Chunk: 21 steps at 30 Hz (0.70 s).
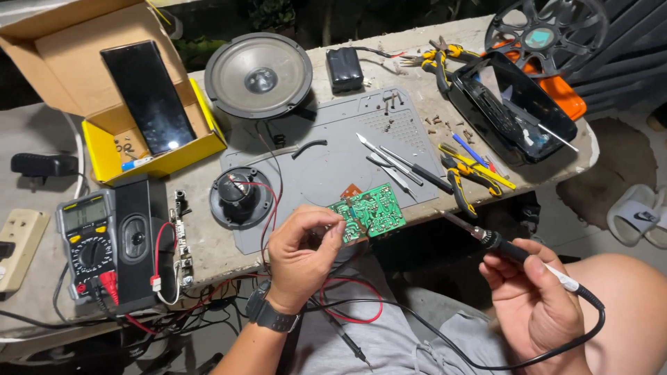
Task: The person is soldering a green circuit board using a soldering iron and solder wire. They hold the board in one hand and apply heat and solder to various points on the board's surface. The workspace includes a multimeter, a speaker, and various tools.
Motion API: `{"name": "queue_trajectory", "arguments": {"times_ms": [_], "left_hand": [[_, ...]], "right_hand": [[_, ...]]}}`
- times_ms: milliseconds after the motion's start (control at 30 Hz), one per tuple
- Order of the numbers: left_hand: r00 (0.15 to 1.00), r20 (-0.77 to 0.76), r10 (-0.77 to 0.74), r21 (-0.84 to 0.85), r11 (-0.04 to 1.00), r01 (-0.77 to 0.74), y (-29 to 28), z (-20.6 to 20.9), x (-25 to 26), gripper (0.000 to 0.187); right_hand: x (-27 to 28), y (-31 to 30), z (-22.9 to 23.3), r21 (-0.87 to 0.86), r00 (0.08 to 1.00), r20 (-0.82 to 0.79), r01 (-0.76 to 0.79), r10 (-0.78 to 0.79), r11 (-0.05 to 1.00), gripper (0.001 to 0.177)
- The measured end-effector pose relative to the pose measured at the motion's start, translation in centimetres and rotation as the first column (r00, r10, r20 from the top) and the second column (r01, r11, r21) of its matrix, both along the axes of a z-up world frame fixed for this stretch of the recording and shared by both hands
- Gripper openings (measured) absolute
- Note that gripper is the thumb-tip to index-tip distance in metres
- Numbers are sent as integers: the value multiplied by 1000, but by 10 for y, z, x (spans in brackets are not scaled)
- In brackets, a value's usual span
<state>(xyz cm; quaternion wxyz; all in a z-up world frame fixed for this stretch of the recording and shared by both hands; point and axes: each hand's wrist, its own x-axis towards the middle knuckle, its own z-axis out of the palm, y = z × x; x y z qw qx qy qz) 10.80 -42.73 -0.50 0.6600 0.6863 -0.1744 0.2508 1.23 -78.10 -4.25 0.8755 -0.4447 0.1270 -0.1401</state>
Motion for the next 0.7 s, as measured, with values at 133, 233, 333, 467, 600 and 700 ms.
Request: {"name": "queue_trajectory", "arguments": {"times_ms": [133, 233, 333, 467, 600, 700], "left_hand": [[1000, -1, 2, -1, 1000, -2, -1, -2, 1, 12], [1000, 11, 8, 21, 1000, -9, -1, 0, 1, 15], [1000, 15, 17, 40, 999, -17, -2, 1, 1, 16], [1000, 26, -3, 52, 999, 1, 0, 0, 1, 17], [999, 33, -40, 60, 997, 38, 1, 2, 2, 20], [998, 25, -61, 79, 995, 59, 3, 1, 2, 18]], "right_hand": [[2, -1, -8, 16, 999, 21, -35, 35, 999, 32], [3, 1, -9, 9, 997, 26, -69, 69, 998, 31], [5, 2, -9, 0, 994, 45, -96, 96, 995, 33], [6, 3, -3, -69, 988, 41, -145, 148, 987, 38], [10, 16, 19, -117, 938, 204, -262, 282, 958, 33], [12, 32, 27, -186, 938, 214, -234, 272, 954, 25]]}}
